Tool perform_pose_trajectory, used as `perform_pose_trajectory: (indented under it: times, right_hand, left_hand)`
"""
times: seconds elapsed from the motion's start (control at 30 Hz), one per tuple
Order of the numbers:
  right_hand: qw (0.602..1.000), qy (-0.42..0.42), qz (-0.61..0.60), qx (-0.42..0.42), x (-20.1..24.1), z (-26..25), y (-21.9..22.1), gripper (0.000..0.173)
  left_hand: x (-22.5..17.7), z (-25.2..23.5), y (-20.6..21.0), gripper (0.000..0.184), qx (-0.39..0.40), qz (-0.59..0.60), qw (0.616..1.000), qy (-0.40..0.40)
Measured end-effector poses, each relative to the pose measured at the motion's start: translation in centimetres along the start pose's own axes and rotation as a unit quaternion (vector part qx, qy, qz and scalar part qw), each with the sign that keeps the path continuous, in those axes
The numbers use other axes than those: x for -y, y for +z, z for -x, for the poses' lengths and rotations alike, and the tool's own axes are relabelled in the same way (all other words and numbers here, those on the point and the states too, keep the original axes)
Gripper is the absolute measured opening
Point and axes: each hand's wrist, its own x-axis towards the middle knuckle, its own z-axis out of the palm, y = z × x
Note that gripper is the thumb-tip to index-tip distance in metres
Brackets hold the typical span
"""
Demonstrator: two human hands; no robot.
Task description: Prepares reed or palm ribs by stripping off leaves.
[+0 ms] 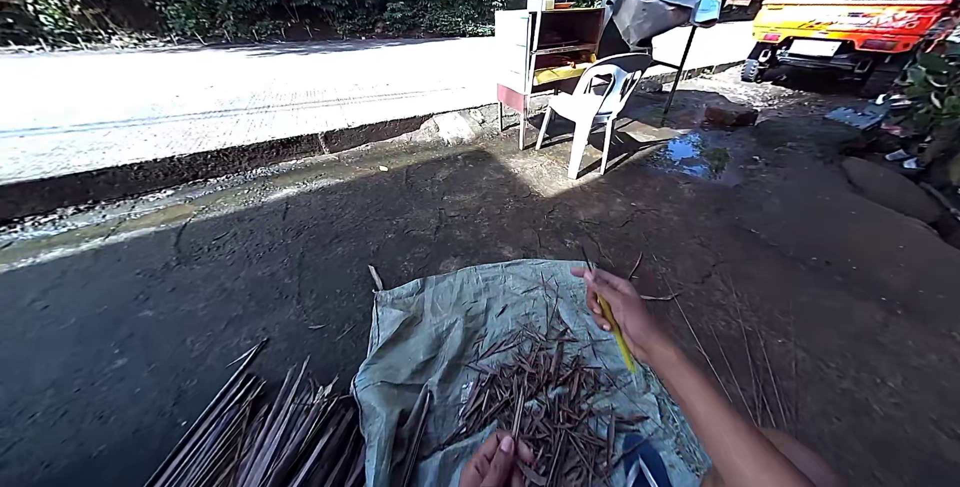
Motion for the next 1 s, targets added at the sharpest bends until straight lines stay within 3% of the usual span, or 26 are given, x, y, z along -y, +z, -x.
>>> perform_pose_trajectory:
  times: [0.1, 0.17, 0.23, 0.3, 0.37, 0.47, 0.57, 0.73, 0.8, 0.93, 1.0]
  right_hand:
    - [0.966, 0.099, 0.053, 0.233, -1.9, 3.8, 3.9, 0.038]
    - [0.948, 0.109, 0.057, 0.294, -3.8, 5.9, 6.1, 0.025]
    - [0.95, 0.104, 0.057, 0.288, -4.4, 6.4, 7.0, 0.01]
    - [0.961, 0.091, 0.073, 0.249, -4.0, 5.4, 6.7, 0.011]
    - [0.956, 0.059, 0.165, 0.236, -3.9, 4.2, 5.9, 0.02]
    - [0.92, 0.041, 0.248, 0.3, -4.6, 4.8, 5.8, 0.039]
    - [0.912, 0.025, 0.218, 0.345, -5.6, 6.0, 6.7, 0.038]
    - [0.953, -0.068, 0.199, 0.218, -5.0, 3.3, 5.1, 0.041]
    - [0.964, -0.05, 0.162, 0.204, -3.7, 2.6, 4.2, 0.041]
    - [0.948, 0.057, 0.036, 0.312, -3.9, 5.4, 5.6, 0.04]
    - [0.946, 0.083, 0.014, 0.312, -4.7, 6.2, 6.7, 0.03]
  left_hand:
    - [-0.1, -0.6, -0.7, 0.038, -0.011, 0.0, 1.0, 0.001]
    - [0.0, -0.8, -0.8, 0.038, -0.018, 0.004, 1.0, -0.003]
    - [0.1, -0.8, -0.6, 0.037, -0.019, -0.024, 0.999, -0.008]
    - [-0.2, -0.6, -0.3, 0.039, -0.021, -0.1, 0.995, -0.016]
    - [-0.2, -0.5, -0.2, 0.041, -0.026, -0.159, 0.987, -0.005]
    - [0.1, -0.8, -0.7, 0.049, -0.036, -0.111, 0.993, -0.007]
    - [0.5, -1.3, -1.2, 0.055, -0.026, -0.028, 0.999, -0.026]
    - [0.1, -1.1, -0.7, 0.056, -0.003, -0.013, 0.999, -0.045]
    - [0.1, -0.9, -0.5, 0.056, 0.003, -0.03, 0.999, -0.028]
    - [0.8, -1.4, -0.7, 0.057, 0.005, -0.001, 1.0, -0.018]
    - [0.7, -1.5, -0.7, 0.055, -0.013, -0.026, 1.0, -0.013]
